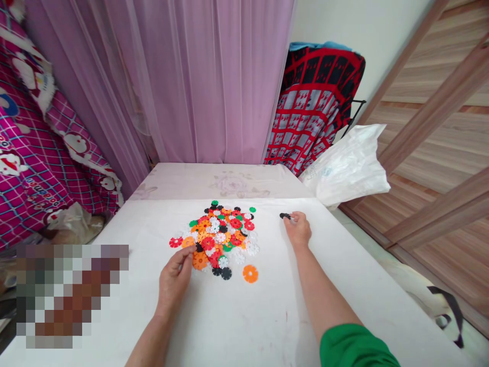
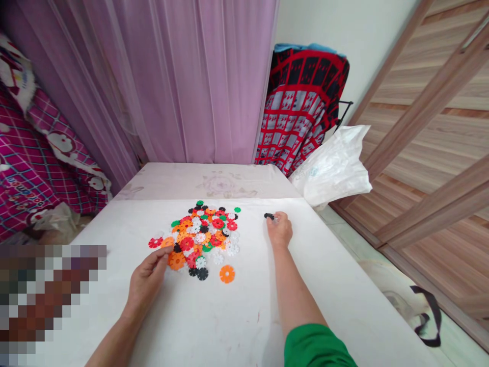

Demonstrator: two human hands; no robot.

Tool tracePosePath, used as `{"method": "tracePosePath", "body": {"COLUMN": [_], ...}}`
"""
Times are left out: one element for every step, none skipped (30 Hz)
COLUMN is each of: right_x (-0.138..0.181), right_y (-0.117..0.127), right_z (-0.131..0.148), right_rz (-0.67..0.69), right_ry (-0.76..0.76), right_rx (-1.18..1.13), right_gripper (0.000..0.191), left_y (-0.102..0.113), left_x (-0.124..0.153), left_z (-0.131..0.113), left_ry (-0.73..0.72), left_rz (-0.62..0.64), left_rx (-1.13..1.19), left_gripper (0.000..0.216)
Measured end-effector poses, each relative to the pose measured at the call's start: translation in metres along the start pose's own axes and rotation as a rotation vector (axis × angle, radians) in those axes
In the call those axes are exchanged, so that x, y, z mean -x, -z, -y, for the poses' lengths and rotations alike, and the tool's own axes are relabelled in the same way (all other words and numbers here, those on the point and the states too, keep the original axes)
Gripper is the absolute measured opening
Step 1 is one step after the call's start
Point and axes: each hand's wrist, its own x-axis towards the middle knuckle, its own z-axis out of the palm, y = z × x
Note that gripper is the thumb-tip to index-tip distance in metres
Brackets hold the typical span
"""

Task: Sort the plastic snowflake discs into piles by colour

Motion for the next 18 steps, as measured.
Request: {"method": "tracePosePath", "body": {"right_x": [-0.004, -0.007, -0.009, -0.011, -0.012, -0.013, -0.013, -0.013, -0.013, -0.013, -0.014, -0.014, -0.014, -0.015, -0.015, -0.015, -0.015, -0.015], "right_y": [-0.002, -0.004, -0.005, -0.006, -0.006, -0.007, -0.007, -0.007, -0.007, -0.007, -0.007, -0.008, -0.008, -0.008, -0.008, -0.009, -0.009, -0.009], "right_z": [0.0, 0.0, 0.001, 0.001, 0.001, 0.001, 0.002, 0.002, 0.002, 0.002, 0.003, 0.003, 0.002, 0.002, 0.002, 0.002, 0.002, 0.002], "right_rz": [0.015, 0.03, 0.042, 0.052, 0.061, 0.071, 0.082, 0.091, 0.1, 0.106, 0.11, 0.111, 0.111, 0.108, 0.103, 0.098, 0.094, 0.093], "right_ry": [0.0, 0.002, 0.005, 0.008, 0.012, 0.016, 0.018, 0.019, 0.018, 0.015, 0.013, 0.013, 0.014, 0.016, 0.017, 0.018, 0.017, 0.016], "right_rx": [0.007, 0.014, 0.022, 0.03, 0.037, 0.042, 0.047, 0.05, 0.053, 0.056, 0.058, 0.059, 0.06, 0.059, 0.059, 0.061, 0.064, 0.069], "right_gripper": [0.031, 0.031, 0.031, 0.031, 0.031, 0.031, 0.03, 0.03, 0.03, 0.03, 0.03, 0.03, 0.03, 0.03, 0.03, 0.031, 0.031, 0.031], "left_y": [0.0, 0.0, 0.0, 0.001, 0.001, 0.001, 0.001, 0.001, 0.001, 0.001, 0.001, 0.001, 0.001, 0.001, 0.001, 0.001, 0.001, 0.001], "left_x": [0.0, 0.001, 0.001, 0.001, 0.001, 0.001, 0.001, 0.002, 0.002, 0.002, 0.002, 0.002, 0.002, 0.002, 0.002, 0.002, 0.002, 0.002], "left_z": [-0.001, -0.001, -0.001, -0.001, -0.001, -0.001, -0.001, -0.001, -0.001, -0.001, -0.001, -0.001, 0.0, 0.0, 0.0, 0.001, 0.001, 0.002], "left_ry": [0.002, 0.006, 0.01, 0.014, 0.018, 0.02, 0.021, 0.022, 0.024, 0.023, 0.023, 0.022, 0.022, 0.022, 0.021, 0.02, 0.019, 0.018], "left_rz": [0.0, 0.0, -0.001, -0.001, -0.003, -0.002, -0.001, 0.0, 0.0, -0.001, -0.004, -0.006, -0.008, -0.009, -0.008, -0.008, -0.009, -0.01], "left_rx": [-0.002, -0.005, -0.007, -0.008, -0.01, -0.011, -0.013, -0.015, -0.016, -0.015, -0.012, -0.009, -0.007, -0.006, -0.005, -0.005, -0.004, -0.004], "left_gripper": [0.035, 0.035, 0.036, 0.036, 0.036, 0.037, 0.037, 0.037, 0.037, 0.037, 0.037, 0.037, 0.036, 0.036, 0.036, 0.037, 0.037, 0.037]}}
